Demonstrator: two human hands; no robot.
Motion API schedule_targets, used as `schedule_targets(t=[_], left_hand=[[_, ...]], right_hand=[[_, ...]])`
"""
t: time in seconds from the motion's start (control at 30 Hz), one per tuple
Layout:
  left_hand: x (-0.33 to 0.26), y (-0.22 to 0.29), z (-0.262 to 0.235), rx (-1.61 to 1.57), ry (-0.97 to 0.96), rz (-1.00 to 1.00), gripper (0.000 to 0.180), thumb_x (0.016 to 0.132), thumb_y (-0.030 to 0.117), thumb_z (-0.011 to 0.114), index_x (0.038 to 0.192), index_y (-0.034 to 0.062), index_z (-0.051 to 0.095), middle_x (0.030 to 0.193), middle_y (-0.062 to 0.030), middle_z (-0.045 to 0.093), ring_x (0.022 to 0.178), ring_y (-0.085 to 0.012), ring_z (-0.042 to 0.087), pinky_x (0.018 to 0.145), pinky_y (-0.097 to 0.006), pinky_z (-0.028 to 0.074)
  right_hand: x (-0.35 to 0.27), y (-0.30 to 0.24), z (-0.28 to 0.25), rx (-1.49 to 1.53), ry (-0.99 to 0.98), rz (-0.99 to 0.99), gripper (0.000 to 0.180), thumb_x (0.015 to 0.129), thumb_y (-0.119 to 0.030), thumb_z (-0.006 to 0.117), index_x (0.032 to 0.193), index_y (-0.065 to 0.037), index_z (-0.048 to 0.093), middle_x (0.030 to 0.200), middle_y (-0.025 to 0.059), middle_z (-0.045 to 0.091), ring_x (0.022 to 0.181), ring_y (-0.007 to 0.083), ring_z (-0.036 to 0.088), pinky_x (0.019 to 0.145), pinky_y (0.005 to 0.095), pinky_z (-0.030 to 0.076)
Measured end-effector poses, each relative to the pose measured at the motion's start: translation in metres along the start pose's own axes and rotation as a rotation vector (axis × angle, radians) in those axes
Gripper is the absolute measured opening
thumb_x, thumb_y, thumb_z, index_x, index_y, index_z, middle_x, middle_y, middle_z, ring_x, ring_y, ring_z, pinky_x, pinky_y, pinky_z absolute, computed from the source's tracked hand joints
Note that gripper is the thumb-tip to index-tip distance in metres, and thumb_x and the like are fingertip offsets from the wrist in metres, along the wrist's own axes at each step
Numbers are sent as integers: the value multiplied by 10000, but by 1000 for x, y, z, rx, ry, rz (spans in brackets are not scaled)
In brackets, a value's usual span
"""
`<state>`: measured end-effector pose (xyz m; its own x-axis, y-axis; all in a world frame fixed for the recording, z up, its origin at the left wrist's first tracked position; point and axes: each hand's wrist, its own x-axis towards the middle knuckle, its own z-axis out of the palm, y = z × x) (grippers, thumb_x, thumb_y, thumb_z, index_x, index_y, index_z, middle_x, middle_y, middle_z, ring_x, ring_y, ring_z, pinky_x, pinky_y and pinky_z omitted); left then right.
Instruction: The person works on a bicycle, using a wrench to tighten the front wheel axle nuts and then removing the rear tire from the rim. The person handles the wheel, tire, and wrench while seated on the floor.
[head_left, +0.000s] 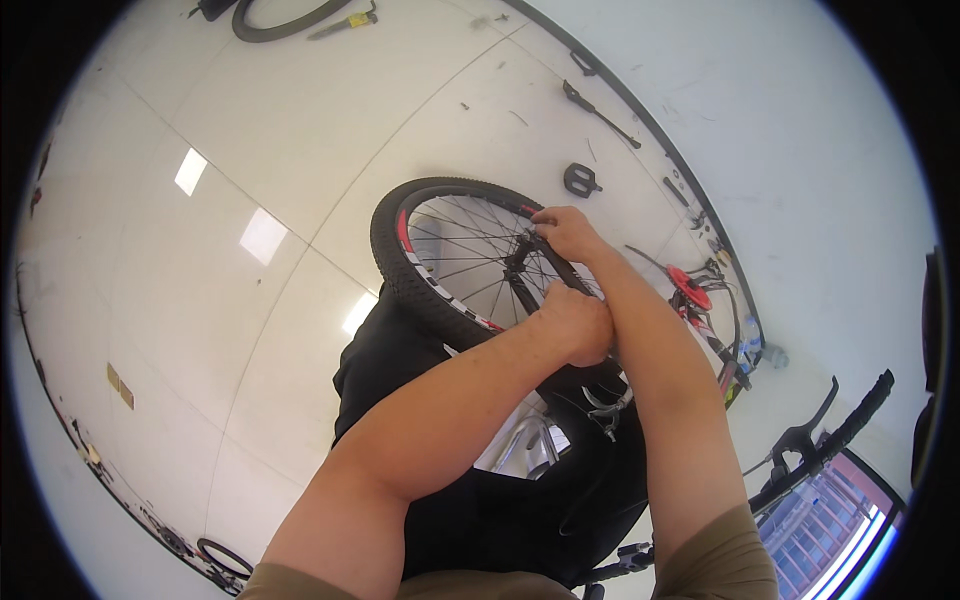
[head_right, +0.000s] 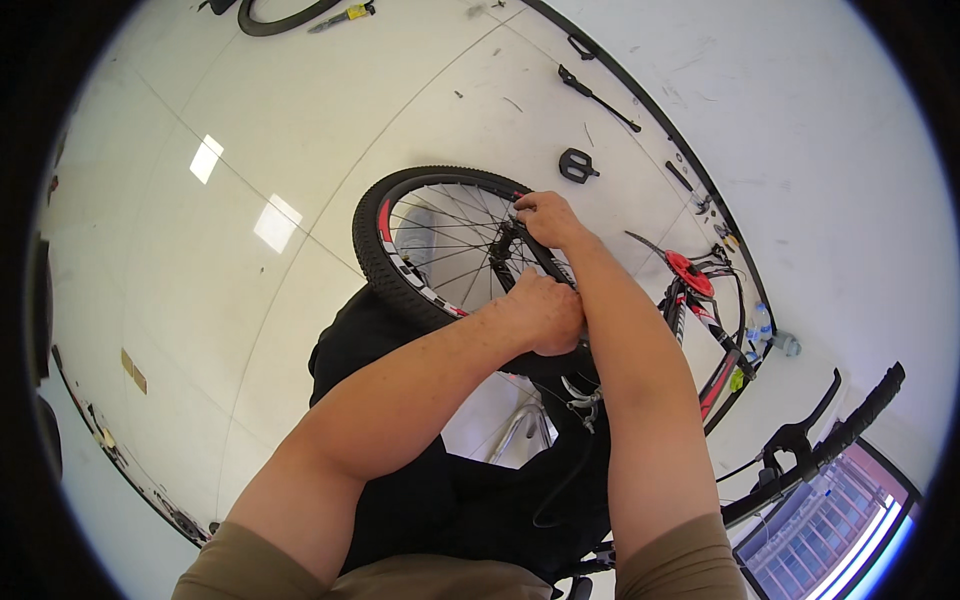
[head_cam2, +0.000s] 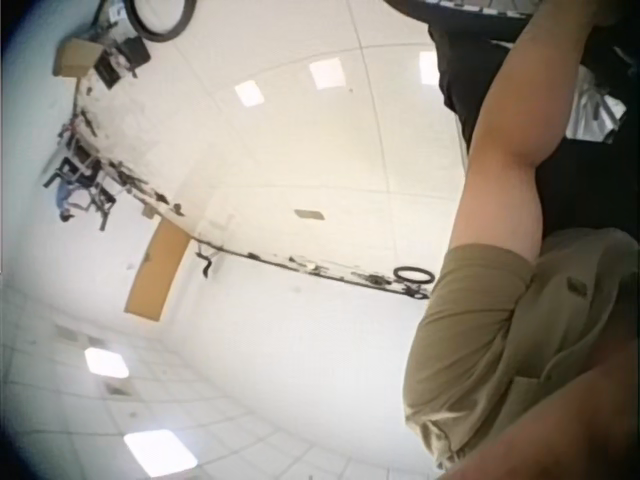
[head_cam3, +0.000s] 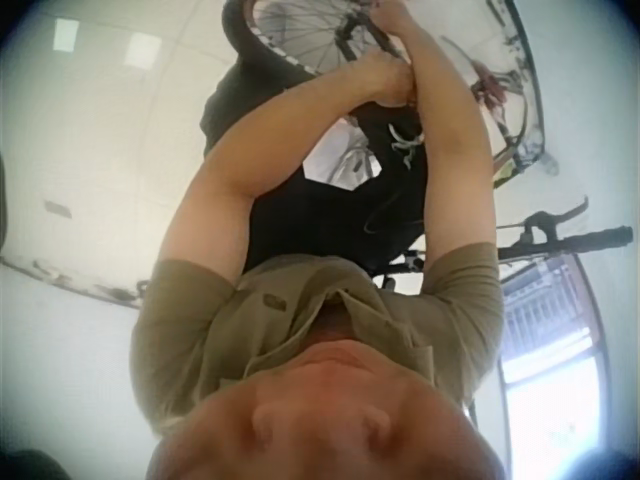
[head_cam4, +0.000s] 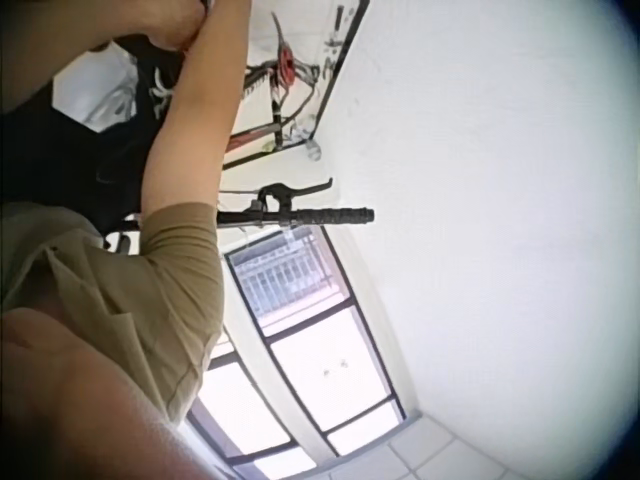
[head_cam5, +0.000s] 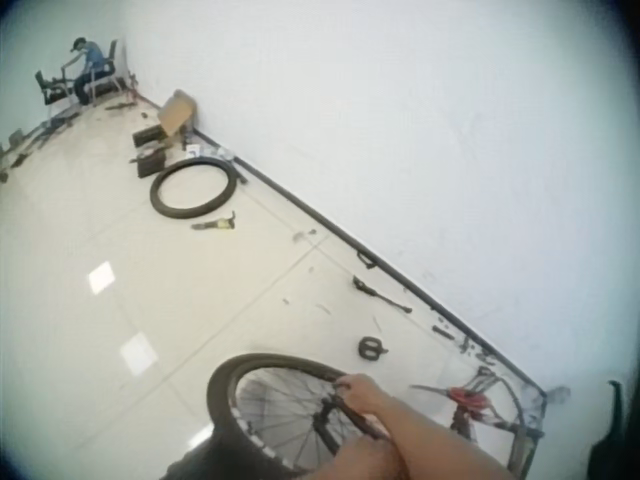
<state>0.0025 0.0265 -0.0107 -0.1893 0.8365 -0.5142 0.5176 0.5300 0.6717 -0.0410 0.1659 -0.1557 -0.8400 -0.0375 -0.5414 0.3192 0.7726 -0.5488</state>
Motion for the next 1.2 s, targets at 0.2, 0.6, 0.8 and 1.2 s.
schedule_targets(t=[0.2, 0.6, 0.8, 1.2], left_hand=[[2, 2, -5, 19, -46, -13, 322, 867, 226, 563, 1122, 81, 697, 1100, -106, 712, 1059, -284, 663, 924, -466, 412], [3, -3, -8, 44, -75, -41, 318, 874, 244, 576, 1130, 97, 693, 1063, -83, 727, 1022, -265, 681, 909, -468, 410], [8, 1, -10, 62, -69, -17, 325, 866, 249, 598, 1137, 96, 691, 1070, -69, 728, 1022, -257, 685, 899, -480, 419], [8, 0, -12, 54, -77, 6, 289, 866, 250, 606, 1097, 110, 709, 1065, -59, 724, 1005, -241, 684, 865, -469, 418]], right_hand=[[1, -11, -6, -61, -32, 95, 251, 878, -221, 653, 1034, -46, 745, 1045, 181, 721, 1011, 341, 670, 925, 393, 507], [0, -28, -8, -228, 36, 397, 271, 823, -103, 553, 1008, -55, 745, 1088, 187, 713, 1063, 342, 661, 945, 403, 510], [-2, 0, -8, -114, -97, 171, 285, 787, -38, 561, 992, -74, 755, 1065, 190, 716, 1001, 338, 681, 906, 398, 529], [-2, -4, -7, -119, 66, 167, 279, 755, 22, 504, 894, -5, 745, 896, 194, 735, 908, 325, 701, 841, 376, 541]])
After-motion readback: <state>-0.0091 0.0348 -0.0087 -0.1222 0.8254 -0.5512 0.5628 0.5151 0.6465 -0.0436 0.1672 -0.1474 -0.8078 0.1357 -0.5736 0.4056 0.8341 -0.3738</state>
